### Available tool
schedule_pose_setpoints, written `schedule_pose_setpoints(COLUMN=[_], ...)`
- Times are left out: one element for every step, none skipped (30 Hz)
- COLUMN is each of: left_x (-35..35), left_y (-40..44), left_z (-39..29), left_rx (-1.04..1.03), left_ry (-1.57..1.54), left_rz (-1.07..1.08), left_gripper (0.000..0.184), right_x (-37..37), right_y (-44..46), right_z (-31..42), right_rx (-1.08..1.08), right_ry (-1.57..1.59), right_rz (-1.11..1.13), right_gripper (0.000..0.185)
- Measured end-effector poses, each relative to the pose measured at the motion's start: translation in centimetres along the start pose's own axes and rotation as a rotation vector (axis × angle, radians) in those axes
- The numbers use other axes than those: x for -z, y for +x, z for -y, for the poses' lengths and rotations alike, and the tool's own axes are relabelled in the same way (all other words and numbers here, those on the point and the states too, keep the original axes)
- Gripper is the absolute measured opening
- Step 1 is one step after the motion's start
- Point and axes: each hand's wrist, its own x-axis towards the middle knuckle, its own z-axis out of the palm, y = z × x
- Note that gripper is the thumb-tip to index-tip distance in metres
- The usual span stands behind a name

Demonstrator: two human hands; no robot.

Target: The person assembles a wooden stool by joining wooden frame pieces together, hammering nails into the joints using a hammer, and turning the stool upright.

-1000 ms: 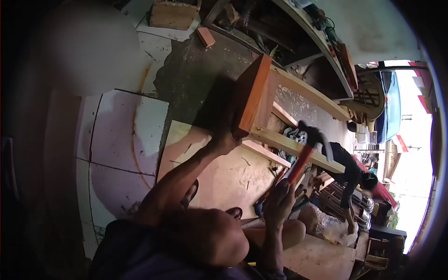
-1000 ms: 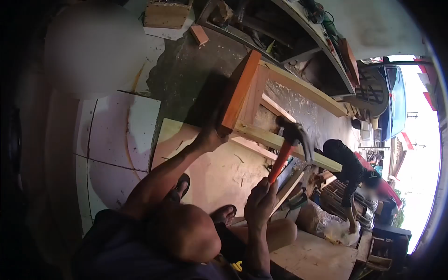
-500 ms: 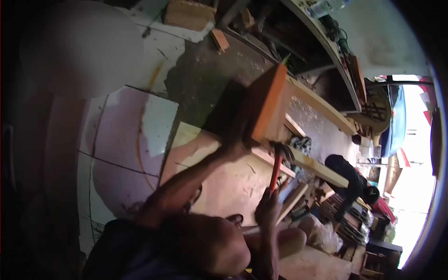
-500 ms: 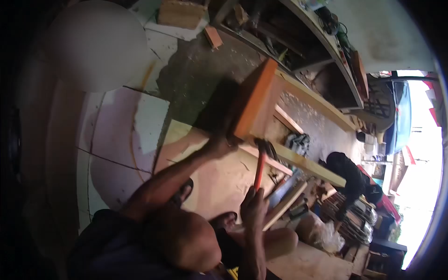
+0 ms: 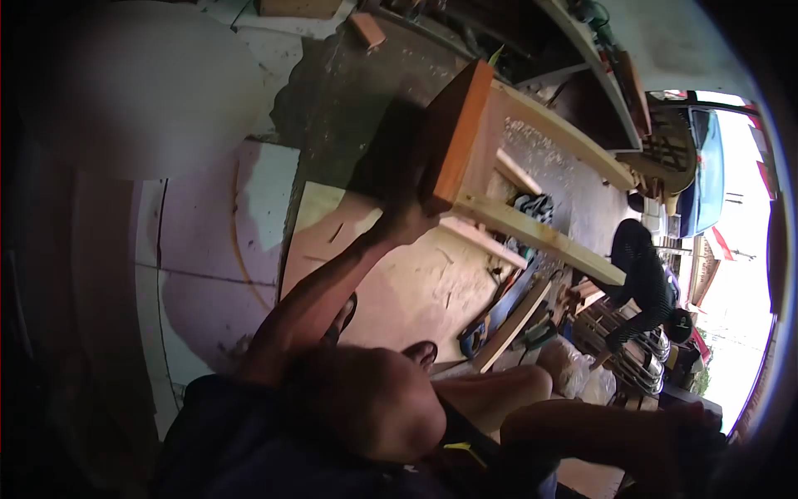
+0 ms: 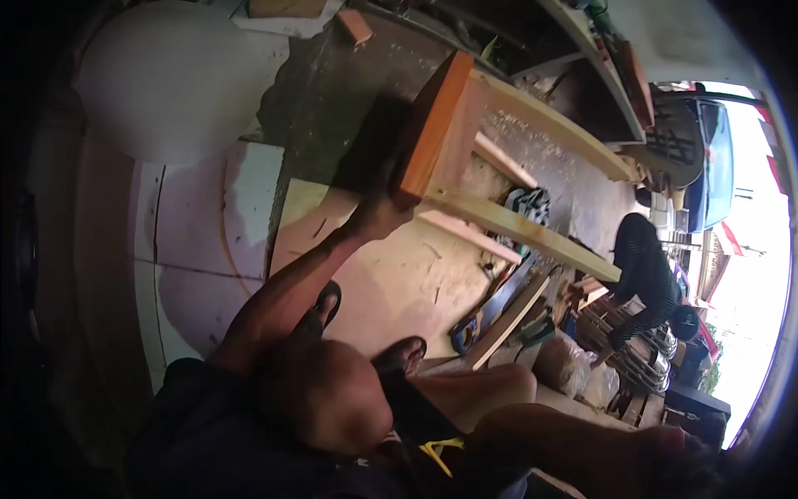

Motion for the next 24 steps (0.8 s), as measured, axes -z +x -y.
schedule_pose_setpoints(left_x=[0.1,-1.3,-2.4,-1.5,-0.7,-0.2,0.5,-0.3,-1.3,-0.7,-1.4,-1.9,-2.3,-2.1,-1.5,-1.5,-2.2,-2.4,-1.0,-1.5,-1.4,-1.0,-1.0,-1.1], left_y=[-0.6,0.5,1.4,0.3,-0.5,-0.2,0.3,0.4,0.0,0.6,0.9,-0.2,-1.2,-0.3,0.4,0.0,-1.5,0.3,1.2,0.3,0.3,1.0,0.6,0.1], left_z=[0.1,2.8,4.9,2.3,0.1,0.0,0.0,-0.3,0.9,0.5,2.1,2.5,2.6,2.7,2.4,2.7,2.7,3.0,2.9,2.2,1.6,1.2,0.7,0.5], left_rx=[0.042,-0.163,-0.373,-0.254,-0.136,-0.123,-0.108,-0.213,-0.157,-0.295,-0.177,-0.1,-0.022,-0.11,-0.188,-0.195,-0.163,-0.168,-0.204,-0.2,-0.193,-0.194,-0.174,-0.158], left_ry=[0.003,-0.071,-0.124,-0.086,-0.043,-0.105,-0.167,-0.001,-0.209,0.153,0.067,0.008,-0.048,0.008,0.074,0.081,0.072,0.07,0.173,0.24,0.087,0.097,0.043,-0.016], left_rz=[0.02,-0.077,-0.162,-0.126,-0.086,-0.065,-0.045,-0.054,-0.035,-0.16,-0.101,-0.068,-0.04,-0.073,-0.109,-0.112,-0.092,-0.136,-0.128,-0.111,-0.096,-0.106,-0.095,-0.085], left_gripper=[0.106,0.109,0.112,0.112,0.112,0.111,0.11,0.108,0.105,0.104,0.104,0.105,0.105,0.107,0.108,0.108,0.109,0.11,0.109,0.108,0.106,0.106,0.107,0.107], right_x=[-2.1,-4.8,-9.1,-13.4,-12.6,-10.6,-7.9,-5.1,-3.6,-3.1,-3.3,-4.4,-6.0,-9.2,-11.2,-11.0,-9.0,-7.8,-8.2,-6.5,-6.0,-6.4,-6.4,-7.4], right_y=[-0.1,0.8,-2.0,-4.6,-5.7,-2.7,-0.5,1.4,1.7,2.3,2.0,1.5,0.7,-0.8,-1.9,-0.1,1.8,1.6,1.8,1.7,2.7,4.3,4.8,3.6], right_z=[3.3,6.1,4.5,3.2,2.8,2.6,2.6,3.2,2.7,3.1,3.4,4.3,4.9,3.9,3.1,5.6,7.6,5.2,5.6,6.0,6.9,7.9,8.9,7.6], right_rx=[0.082,0.188,-0.091,-0.424,-0.431,-0.378,-0.208,-0.195,-0.137,-0.068,-0.02,-0.027,-0.04,-0.052,-0.151,-0.232,-0.487,-0.283,-0.295,-0.205,-0.089,0.041,0.154,0.055], right_ry=[-0.314,-0.617,-0.36,-0.173,-0.026,0.103,0.014,0.02,0.102,0.227,0.272,0.154,-0.027,-0.186,-0.192,-0.162,-0.149,-0.024,-0.009,0.152,0.333,0.526,0.702,0.504], right_rz=[0.018,-0.016,0.281,0.504,0.494,0.48,0.446,0.387,0.246,0.106,0.008,0.04,0.128,0.204,0.338,0.435,0.67,0.562,0.547,0.35,0.147,-0.074,-0.288,-0.099], right_gripper=[0.026,0.025,0.022,0.021,0.023,0.024,0.028,0.027,0.026,0.024,0.024,0.023,0.022,0.022,0.022,0.022,0.025,0.024,0.024,0.022,0.02,0.018,0.016,0.015])
